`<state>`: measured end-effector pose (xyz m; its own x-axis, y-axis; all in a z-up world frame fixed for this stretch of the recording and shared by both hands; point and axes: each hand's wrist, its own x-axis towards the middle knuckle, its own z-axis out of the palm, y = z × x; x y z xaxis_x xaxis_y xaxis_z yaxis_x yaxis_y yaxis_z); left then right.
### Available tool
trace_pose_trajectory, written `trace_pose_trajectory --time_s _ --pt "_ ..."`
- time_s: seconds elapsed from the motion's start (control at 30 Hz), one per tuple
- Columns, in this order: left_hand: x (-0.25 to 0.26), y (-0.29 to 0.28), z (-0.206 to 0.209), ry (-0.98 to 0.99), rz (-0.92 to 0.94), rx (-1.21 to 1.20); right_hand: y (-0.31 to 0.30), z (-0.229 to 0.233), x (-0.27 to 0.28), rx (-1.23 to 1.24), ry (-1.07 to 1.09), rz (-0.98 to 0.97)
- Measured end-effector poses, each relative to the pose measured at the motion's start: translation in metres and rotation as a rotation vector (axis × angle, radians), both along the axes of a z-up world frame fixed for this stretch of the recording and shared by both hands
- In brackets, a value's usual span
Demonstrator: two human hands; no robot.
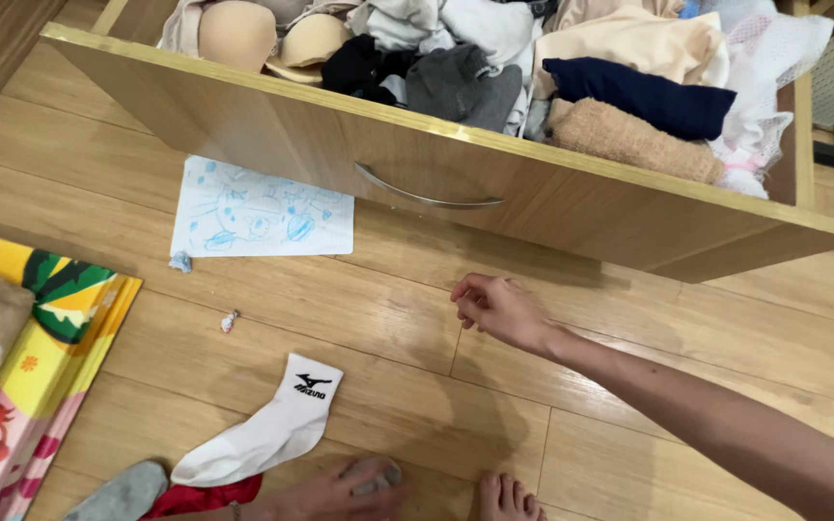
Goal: The person folds several pairs of socks and a red underwear on the floor, then places them into an open drawer. The person also gathers small pieces of trash and a drawing from the floor and folds the paper.
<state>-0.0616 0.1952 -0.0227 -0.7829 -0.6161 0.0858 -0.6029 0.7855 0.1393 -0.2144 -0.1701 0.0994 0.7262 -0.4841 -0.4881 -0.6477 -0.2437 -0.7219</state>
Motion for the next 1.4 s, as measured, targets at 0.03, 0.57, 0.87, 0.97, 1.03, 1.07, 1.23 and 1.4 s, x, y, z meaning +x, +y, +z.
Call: trace_pose_trajectory --time_s 0.03,0.57,0.87,0.97,1.03,1.07,1.23,1.4 --pt "-0.002 -0.004 -0.006 -0.025 0.063 0.149 0.000 0.003 0.001 -0.017 -0.001 0.006" --pt "0.134 -0.266 0.267 0.992 0.753 0.645 -0.095 0.136 0.032 -0.997 -0.751 -0.226" --pt "0.216 -0.524 0.294 1.430 0.989 0.715 -0.137 0.129 0.051 -0.846 -0.170 -0.008" --pt "0.218 -0.588 0.269 1.454 0.929 0.754 -0.133 0.123 0.048 -0.765 -0.115 0.015" --pt "0.211 -0.619 0.252 1.435 0.922 0.738 -0.132 0.124 0.048 -0.744 -0.095 0.037" --pt "0.206 -0.634 0.245 1.418 0.960 0.715 -0.134 0.126 0.048 -0.765 -0.112 0.038" --pt "0.202 -0.662 0.208 0.965 1.340 0.422 -0.133 0.131 0.048 -0.792 -0.157 0.064" --pt "0.220 -0.661 0.188 0.491 1.631 0.048 -0.133 0.130 0.050 -0.819 -0.108 0.098"
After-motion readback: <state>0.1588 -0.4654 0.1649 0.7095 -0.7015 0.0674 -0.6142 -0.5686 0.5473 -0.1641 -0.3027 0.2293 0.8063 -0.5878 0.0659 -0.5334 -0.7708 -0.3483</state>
